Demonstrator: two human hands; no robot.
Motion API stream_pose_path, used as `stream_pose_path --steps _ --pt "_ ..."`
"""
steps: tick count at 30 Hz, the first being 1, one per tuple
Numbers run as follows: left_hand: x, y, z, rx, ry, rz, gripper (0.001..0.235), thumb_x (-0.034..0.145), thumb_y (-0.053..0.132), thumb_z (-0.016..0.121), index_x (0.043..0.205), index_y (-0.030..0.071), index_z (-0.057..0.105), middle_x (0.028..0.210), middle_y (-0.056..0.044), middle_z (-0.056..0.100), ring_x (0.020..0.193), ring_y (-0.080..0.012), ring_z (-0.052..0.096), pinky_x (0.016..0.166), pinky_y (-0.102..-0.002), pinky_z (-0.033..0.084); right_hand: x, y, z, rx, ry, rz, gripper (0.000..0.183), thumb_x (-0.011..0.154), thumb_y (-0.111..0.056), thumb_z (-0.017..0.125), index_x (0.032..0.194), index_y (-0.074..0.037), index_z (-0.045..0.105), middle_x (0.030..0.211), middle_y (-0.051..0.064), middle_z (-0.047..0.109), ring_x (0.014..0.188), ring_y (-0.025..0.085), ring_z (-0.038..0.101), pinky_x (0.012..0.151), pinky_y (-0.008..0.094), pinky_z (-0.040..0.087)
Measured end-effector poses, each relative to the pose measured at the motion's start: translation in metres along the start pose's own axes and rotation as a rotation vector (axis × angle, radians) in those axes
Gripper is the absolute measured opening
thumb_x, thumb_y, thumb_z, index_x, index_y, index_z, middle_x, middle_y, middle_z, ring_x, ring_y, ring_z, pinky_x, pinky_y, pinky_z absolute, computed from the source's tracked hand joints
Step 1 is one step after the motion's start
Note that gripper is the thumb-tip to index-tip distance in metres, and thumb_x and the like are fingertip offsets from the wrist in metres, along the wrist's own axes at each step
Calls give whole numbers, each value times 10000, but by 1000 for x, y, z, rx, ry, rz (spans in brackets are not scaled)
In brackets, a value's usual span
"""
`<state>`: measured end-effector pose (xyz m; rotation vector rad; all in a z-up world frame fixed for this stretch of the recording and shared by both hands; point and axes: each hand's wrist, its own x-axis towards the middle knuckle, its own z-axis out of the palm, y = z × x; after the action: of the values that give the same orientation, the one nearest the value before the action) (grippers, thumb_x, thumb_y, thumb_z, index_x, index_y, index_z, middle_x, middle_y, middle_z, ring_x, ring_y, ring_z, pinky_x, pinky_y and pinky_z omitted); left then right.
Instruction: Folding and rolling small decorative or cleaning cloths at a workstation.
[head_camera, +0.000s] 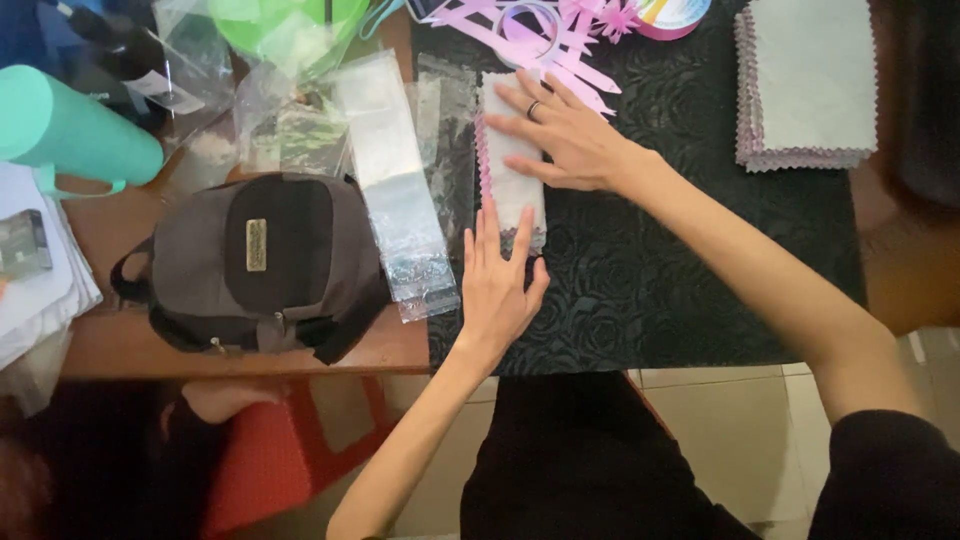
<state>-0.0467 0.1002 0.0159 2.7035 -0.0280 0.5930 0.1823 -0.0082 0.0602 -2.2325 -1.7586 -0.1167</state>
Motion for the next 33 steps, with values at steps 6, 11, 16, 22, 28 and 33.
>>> stream_pose_path --steps 6,11,16,22,28,33 --pt "4 3 -8 -98 122 30 565 1023 205 594 1538 26 447 1624 -280 352 1504 -420 427 1175 -597 437 1 -8 14 100 -33 48 623 1135 -448 304 1660 -121 229 1707 195 208 1580 409 90 1269 572 67" --pt "9 11 -11 -31 157 51 513 1003 204 602 1463 -11 528 1550 -267 465 1444 -396 494 1175 -570 438 4 -15 22 7 4 65 638 1146 -438 307 1659 -65 231 1716 158 196 1583 374 80 1280 568 73" --pt "7 16 -13 259 148 -24 508 971 342 579 1358 20 647 1524 -214 512 1444 -500 406 1150 -638 357 7 -21 26 -139 78 46 709 1119 -544 376 1630 -53 346 1671 228 305 1558 421 173 1260 588 142" --pt "5 18 -9 375 166 62 425 949 272 588 1304 61 693 1422 -116 643 1431 -419 457 1147 -658 319 16 -7 15 -61 -80 79 739 1064 -644 301 1640 -182 324 1680 238 238 1555 436 151 1238 585 101" --pt "1 15 3 347 105 61 510 947 219 578 1445 111 588 1410 -215 594 1375 -352 541 1153 -545 383 20 2 28 19 -50 141 788 1026 -697 358 1640 -205 322 1697 195 201 1560 424 144 1240 589 108" --pt "3 19 -2 377 111 70 504 943 220 568 1435 114 601 1419 -211 595 1344 -355 570 1087 -522 440 9 -2 12 -111 23 84 730 1071 -650 340 1634 -186 326 1656 254 312 1535 464 226 1233 577 146"
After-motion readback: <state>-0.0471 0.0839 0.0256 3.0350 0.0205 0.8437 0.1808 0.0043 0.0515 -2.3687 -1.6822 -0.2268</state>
